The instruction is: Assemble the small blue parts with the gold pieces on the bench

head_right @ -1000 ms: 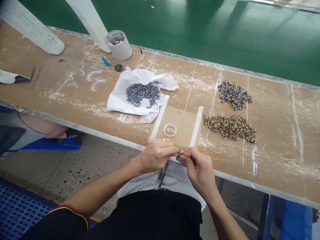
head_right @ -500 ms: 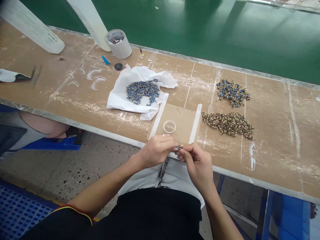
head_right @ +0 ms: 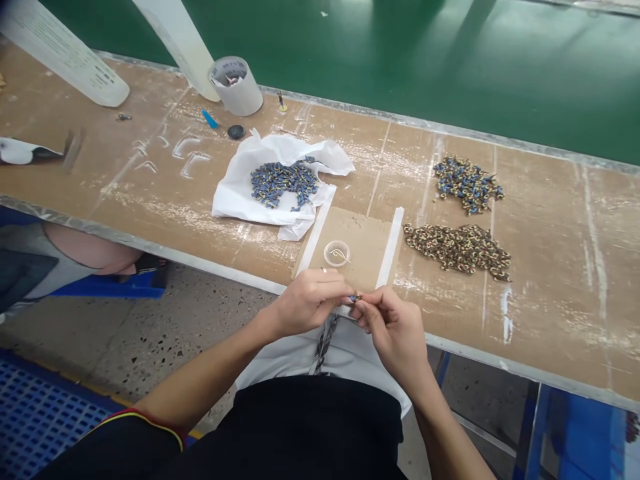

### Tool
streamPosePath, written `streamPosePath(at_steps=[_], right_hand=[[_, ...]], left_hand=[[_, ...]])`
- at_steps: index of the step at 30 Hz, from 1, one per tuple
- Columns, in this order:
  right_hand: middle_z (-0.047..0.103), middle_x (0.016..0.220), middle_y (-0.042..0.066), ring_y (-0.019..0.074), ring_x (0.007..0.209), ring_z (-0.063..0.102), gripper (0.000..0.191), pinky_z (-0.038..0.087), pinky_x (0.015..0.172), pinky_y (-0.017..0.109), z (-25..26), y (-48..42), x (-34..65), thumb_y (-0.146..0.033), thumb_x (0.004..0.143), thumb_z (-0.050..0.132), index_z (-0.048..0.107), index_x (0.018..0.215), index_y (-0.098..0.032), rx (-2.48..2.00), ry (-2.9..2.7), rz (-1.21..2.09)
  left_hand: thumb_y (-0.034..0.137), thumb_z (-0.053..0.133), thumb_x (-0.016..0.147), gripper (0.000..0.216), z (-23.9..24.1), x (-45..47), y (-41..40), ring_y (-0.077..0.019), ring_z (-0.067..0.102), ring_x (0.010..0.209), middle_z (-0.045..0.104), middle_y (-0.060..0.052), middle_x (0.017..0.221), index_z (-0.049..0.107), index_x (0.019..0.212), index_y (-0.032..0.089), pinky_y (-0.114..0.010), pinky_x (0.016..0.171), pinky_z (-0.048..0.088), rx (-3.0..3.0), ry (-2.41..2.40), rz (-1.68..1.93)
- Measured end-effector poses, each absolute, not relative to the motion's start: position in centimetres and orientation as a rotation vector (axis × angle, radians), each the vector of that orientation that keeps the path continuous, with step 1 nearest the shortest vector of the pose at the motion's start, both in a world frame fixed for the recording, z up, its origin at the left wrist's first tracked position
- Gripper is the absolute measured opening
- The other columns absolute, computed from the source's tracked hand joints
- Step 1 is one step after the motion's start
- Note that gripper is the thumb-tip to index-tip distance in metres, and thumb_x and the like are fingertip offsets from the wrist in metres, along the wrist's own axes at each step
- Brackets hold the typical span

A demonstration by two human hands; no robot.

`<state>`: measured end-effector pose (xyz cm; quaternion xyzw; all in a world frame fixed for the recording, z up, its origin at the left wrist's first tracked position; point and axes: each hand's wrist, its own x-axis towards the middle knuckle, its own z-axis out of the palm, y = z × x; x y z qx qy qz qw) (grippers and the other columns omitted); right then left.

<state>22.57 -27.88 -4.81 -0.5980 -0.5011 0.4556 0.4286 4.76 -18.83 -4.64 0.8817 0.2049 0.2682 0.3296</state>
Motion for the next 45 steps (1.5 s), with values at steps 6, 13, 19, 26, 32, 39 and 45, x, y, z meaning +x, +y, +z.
streamPosePath(at_steps=[6,13,19,26,32,39,45], right_hand=[[0.066,0.067,-0.002,0.0099,0.057,0.062,0.012,0.052,0.056,0.02,-4.7,-27.8,22.0,-0.02,0.095,0.057,0.058,0.083,-0.02,-1.515,-1.398,0.944],[0.065,0.067,-0.001,0.0106,0.056,0.062,0.014,0.052,0.056,0.021,-4.7,-27.7,21.9,-0.022,0.096,0.055,0.055,0.081,-0.021,-1.522,-1.413,0.972],[0.069,0.072,0.001,0.0117,0.06,0.064,0.011,0.054,0.055,0.021,-4.9,-27.8,22.2,-0.028,0.096,0.056,0.06,0.089,-0.021,-1.498,-1.283,1.117],[0.069,0.088,0.002,0.0113,0.067,0.065,0.008,0.056,0.061,0.023,-5.3,-28.3,22.3,-0.023,0.093,0.062,0.066,0.1,-0.024,-1.413,-1.195,1.051],[0.068,0.101,0.005,0.0178,0.089,0.067,0.013,0.058,0.073,0.029,-5.2,-28.4,22.7,-0.018,0.091,0.064,0.068,0.1,-0.025,-1.321,-1.248,1.039],[0.069,0.102,0.007,0.0206,0.096,0.067,0.013,0.059,0.075,0.03,-5.3,-28.2,22.7,-0.017,0.089,0.066,0.069,0.098,-0.025,-1.324,-1.267,0.997],[0.071,0.087,0.004,0.0156,0.069,0.067,0.012,0.058,0.062,0.028,-4.9,-28.7,22.5,-0.022,0.092,0.062,0.069,0.101,-0.023,-1.38,-1.192,0.979]], left_hand=[[0.012,0.045,0.095,0.024,-5.0,4.9,-19.2,-0.0133,0.058,0.067,0.063,-0.003,0.071,0.06,0.078,0.015,-0.024,0.062,0.039,2.433,0.605,0.638],[0.012,0.042,0.095,0.025,-5.1,4.8,-19.2,-0.0139,0.057,0.067,0.061,-0.003,0.071,0.06,0.078,0.015,-0.025,0.062,0.039,2.478,0.604,0.613],[0.017,0.044,0.099,0.023,-4.8,4.6,-19.1,-0.0146,0.06,0.073,0.066,-0.005,0.079,0.063,0.086,0.014,-0.024,0.065,0.042,2.364,0.595,0.64],[0.026,0.05,0.099,0.021,-4.4,4.2,-19.0,-0.0182,0.065,0.085,0.071,-0.009,0.095,0.065,0.106,0.012,-0.028,0.076,0.048,2.22,0.552,0.617],[0.025,0.052,0.098,0.02,-4.3,4.1,-18.9,-0.0189,0.066,0.086,0.072,-0.009,0.095,0.065,0.107,0.012,-0.03,0.08,0.05,2.182,0.553,0.606],[0.023,0.051,0.098,0.019,-4.4,4.1,-19.0,-0.0176,0.066,0.085,0.072,-0.008,0.094,0.064,0.108,0.013,-0.029,0.077,0.049,2.162,0.576,0.627],[0.019,0.052,0.097,0.015,-3.8,3.8,-19.0,-0.0163,0.064,0.083,0.072,-0.005,0.093,0.065,0.105,0.016,-0.027,0.075,0.047,2.139,0.628,0.662]])
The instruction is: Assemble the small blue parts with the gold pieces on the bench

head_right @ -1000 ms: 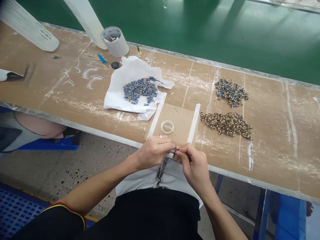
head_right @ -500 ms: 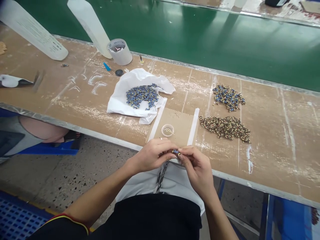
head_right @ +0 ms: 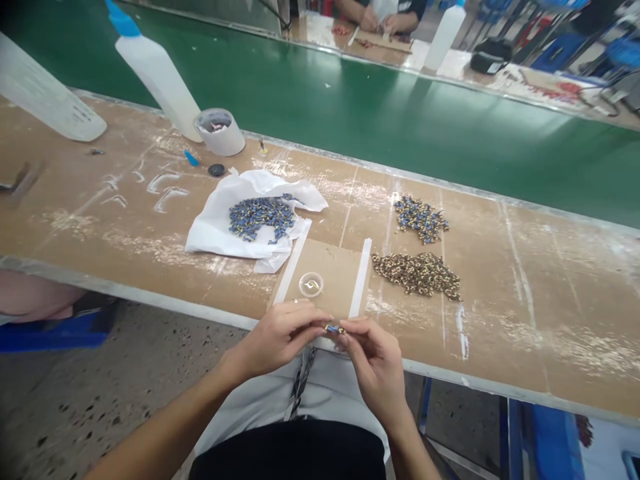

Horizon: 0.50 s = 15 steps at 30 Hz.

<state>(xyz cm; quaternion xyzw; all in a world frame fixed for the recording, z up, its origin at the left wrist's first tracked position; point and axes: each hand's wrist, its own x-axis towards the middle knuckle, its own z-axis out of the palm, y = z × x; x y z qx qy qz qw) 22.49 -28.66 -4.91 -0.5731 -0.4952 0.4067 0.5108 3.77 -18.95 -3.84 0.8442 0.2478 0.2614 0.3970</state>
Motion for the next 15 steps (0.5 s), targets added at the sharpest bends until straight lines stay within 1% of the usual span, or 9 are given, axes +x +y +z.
streamPosePath(at_steps=[2,4,5,6,9,11,13,15], right_hand=[[0.073,0.086,0.005,0.0166,0.07,0.068,0.012,0.058,0.064,0.029,-4.1,-28.1,23.9,-0.026,0.09,0.064,0.07,0.101,-0.022,-1.495,-1.213,0.877],[0.074,0.089,0.006,0.0181,0.076,0.069,0.016,0.058,0.07,0.031,-3.1,-26.6,26.5,-0.03,0.088,0.067,0.071,0.1,-0.02,-1.64,-1.23,0.672],[0.074,0.09,0.007,0.0184,0.076,0.068,0.018,0.057,0.071,0.032,-2.6,-25.3,28.1,-0.032,0.087,0.068,0.071,0.1,-0.02,-1.702,-1.22,0.554],[0.074,0.088,0.007,0.0187,0.073,0.068,0.022,0.056,0.069,0.033,-2.1,-23.9,29.9,-0.036,0.086,0.068,0.071,0.098,-0.019,-1.767,-1.188,0.421],[0.075,0.089,0.01,0.021,0.076,0.069,0.025,0.055,0.072,0.035,-1.6,-18.6,34.8,-0.038,0.085,0.065,0.072,0.094,-0.015,-1.89,-1.202,0.177],[0.075,0.088,0.011,0.0216,0.077,0.069,0.027,0.054,0.074,0.036,-1.8,-15.3,36.9,-0.037,0.085,0.062,0.072,0.094,-0.014,-1.952,-1.282,0.136],[0.075,0.085,0.012,0.0222,0.075,0.069,0.026,0.053,0.074,0.037,-2.0,-12.9,38.0,-0.036,0.083,0.063,0.072,0.09,-0.013,-1.969,-1.332,0.157],[0.075,0.085,0.013,0.023,0.074,0.068,0.028,0.052,0.073,0.039,-1.8,-11.6,38.4,-0.037,0.081,0.065,0.072,0.091,-0.012,-1.971,-1.353,0.159]], left_hand=[[0.018,0.052,0.096,0.015,-3.7,3.7,-18.9,-0.0156,0.062,0.078,0.07,-0.004,0.085,0.066,0.096,0.016,-0.026,0.072,0.046,2.148,0.647,0.659],[0.017,0.051,0.096,0.016,-3.6,3.7,-18.9,-0.015,0.059,0.075,0.067,-0.003,0.079,0.065,0.09,0.015,-0.025,0.07,0.045,2.157,0.658,0.666],[0.017,0.05,0.096,0.017,-3.6,3.7,-18.9,-0.0147,0.059,0.074,0.067,-0.003,0.078,0.065,0.088,0.015,-0.025,0.069,0.044,2.16,0.658,0.677],[0.016,0.05,0.096,0.017,-3.6,3.6,-18.9,-0.0146,0.058,0.074,0.066,-0.003,0.079,0.065,0.088,0.015,-0.025,0.069,0.044,2.163,0.657,0.69],[0.016,0.05,0.096,0.016,-3.7,3.5,-18.9,-0.0145,0.057,0.074,0.067,-0.003,0.079,0.064,0.088,0.015,-0.025,0.069,0.044,2.168,0.659,0.72],[0.016,0.05,0.096,0.016,-3.8,3.5,-18.9,-0.0145,0.057,0.073,0.067,-0.003,0.079,0.064,0.088,0.015,-0.026,0.068,0.044,2.161,0.668,0.725],[0.016,0.05,0.095,0.016,-3.7,3.5,-18.9,-0.0144,0.057,0.072,0.066,-0.003,0.078,0.064,0.087,0.015,-0.025,0.067,0.043,2.144,0.681,0.72],[0.017,0.051,0.094,0.016,-3.5,3.6,-19.1,-0.014,0.057,0.071,0.066,-0.003,0.077,0.064,0.086,0.015,-0.025,0.067,0.043,2.119,0.685,0.707]])
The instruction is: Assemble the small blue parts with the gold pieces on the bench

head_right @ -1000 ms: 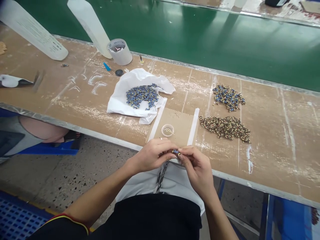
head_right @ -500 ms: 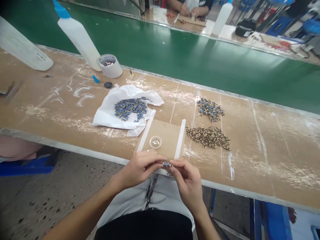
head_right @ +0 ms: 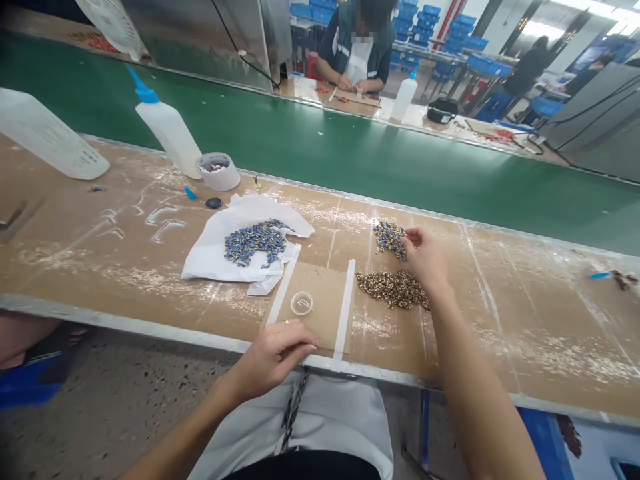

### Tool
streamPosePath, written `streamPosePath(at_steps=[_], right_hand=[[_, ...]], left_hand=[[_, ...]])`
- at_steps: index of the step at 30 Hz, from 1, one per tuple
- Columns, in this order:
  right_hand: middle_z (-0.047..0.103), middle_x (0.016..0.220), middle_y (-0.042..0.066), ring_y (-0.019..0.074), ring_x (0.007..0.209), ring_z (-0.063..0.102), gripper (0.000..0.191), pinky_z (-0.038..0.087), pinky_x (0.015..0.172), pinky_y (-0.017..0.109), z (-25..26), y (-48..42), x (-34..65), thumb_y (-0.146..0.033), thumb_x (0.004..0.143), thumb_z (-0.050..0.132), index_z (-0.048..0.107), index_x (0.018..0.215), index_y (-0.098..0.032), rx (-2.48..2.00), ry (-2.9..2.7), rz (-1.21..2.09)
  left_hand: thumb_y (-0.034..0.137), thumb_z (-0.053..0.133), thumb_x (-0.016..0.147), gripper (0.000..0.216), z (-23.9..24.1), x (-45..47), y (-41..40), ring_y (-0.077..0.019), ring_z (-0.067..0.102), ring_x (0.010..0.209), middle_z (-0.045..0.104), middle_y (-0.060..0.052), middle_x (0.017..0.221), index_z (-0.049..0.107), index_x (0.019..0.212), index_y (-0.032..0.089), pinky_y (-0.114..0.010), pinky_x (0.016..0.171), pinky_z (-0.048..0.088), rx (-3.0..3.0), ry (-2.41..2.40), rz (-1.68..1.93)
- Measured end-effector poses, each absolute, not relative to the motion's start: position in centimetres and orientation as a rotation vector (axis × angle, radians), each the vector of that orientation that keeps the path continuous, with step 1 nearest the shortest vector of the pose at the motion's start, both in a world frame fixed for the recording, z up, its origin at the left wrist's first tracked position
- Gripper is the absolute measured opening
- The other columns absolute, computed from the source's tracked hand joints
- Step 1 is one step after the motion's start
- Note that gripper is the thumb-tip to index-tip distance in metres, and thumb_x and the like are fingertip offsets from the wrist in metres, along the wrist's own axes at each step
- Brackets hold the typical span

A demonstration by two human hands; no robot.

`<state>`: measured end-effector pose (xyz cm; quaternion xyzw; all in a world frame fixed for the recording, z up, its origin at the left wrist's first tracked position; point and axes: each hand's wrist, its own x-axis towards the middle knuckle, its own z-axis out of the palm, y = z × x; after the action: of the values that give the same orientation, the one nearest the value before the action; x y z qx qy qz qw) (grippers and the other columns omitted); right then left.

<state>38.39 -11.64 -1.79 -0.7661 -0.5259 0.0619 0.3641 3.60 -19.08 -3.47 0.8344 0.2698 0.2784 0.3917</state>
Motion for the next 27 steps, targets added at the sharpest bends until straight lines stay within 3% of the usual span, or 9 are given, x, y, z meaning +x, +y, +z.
streamPosePath(at_steps=[4,7,11,14,19,23,27], right_hand=[[0.075,0.092,0.014,0.0238,0.076,0.069,0.036,0.053,0.072,0.039,-0.1,-13.7,38.3,-0.042,0.084,0.063,0.071,0.103,-0.013,-1.952,-1.327,0.057],[0.075,0.094,0.012,0.0239,0.074,0.07,0.039,0.054,0.067,0.035,0.0,-18.7,37.4,-0.051,0.083,0.065,0.072,0.1,-0.017,-1.979,-1.276,0.035],[0.076,0.089,0.01,0.0272,0.083,0.072,0.044,0.055,0.076,0.038,-3.1,-26.1,34.6,-0.058,0.083,0.063,0.072,0.1,-0.019,-2.005,-1.033,0.256],[0.075,0.09,0.011,0.0271,0.081,0.072,0.05,0.057,0.08,0.041,-5.7,-29.5,32.2,-0.058,0.08,0.066,0.068,0.107,-0.016,-1.922,-0.751,0.37],[0.074,0.091,0.011,0.0276,0.079,0.072,0.051,0.059,0.082,0.045,-7.5,-30.7,30.6,-0.059,0.079,0.067,0.067,0.107,-0.017,-1.894,-0.71,0.39],[0.075,0.086,0.012,0.0289,0.077,0.073,0.051,0.061,0.073,0.042,-7.7,-30.5,31.0,-0.061,0.079,0.065,0.069,0.103,-0.016,-1.916,-0.831,0.315],[0.075,0.086,0.012,0.0288,0.078,0.073,0.051,0.06,0.075,0.041,-7.9,-30.6,31.2,-0.061,0.081,0.062,0.069,0.103,-0.015,-1.951,-0.894,0.278]], left_hand=[[0.02,0.053,0.094,0.017,-2.5,3.1,-19.5,-0.0123,0.056,0.064,0.064,-0.001,0.071,0.065,0.082,0.016,-0.024,0.063,0.042,2.048,0.641,0.644],[0.024,0.051,0.096,0.02,-1.6,1.2,-18.6,-0.0121,0.056,0.061,0.065,-0.001,0.07,0.067,0.085,0.017,-0.023,0.059,0.042,2.035,0.711,0.645],[0.026,0.05,0.097,0.018,-0.8,-2.2,-14.1,-0.0162,0.059,0.075,0.069,-0.004,0.087,0.066,0.093,0.019,-0.028,0.07,0.045,2.213,1.283,0.816],[0.024,0.048,0.096,0.017,-0.6,-3.7,-10.2,-0.0193,0.06,0.084,0.066,-0.006,0.102,0.063,0.101,0.019,-0.031,0.079,0.045,2.339,1.547,0.637],[0.017,0.054,0.088,0.014,-0.4,-3.2,-7.2,-0.0231,0.06,0.09,0.06,-0.007,0.101,0.06,0.1,0.019,-0.033,0.082,0.045,2.364,1.535,0.247],[0.013,0.055,0.083,0.014,-0.3,-2.9,-6.8,-0.0221,0.058,0.085,0.058,-0.005,0.091,0.059,0.094,0.019,-0.033,0.08,0.045,2.328,1.505,0.231],[0.01,0.053,0.081,0.022,-0.5,-3.6,-7.1,-0.0197,0.058,0.085,0.058,-0.004,0.092,0.06,0.099,0.02,-0.031,0.081,0.046,2.328,1.424,0.298]])
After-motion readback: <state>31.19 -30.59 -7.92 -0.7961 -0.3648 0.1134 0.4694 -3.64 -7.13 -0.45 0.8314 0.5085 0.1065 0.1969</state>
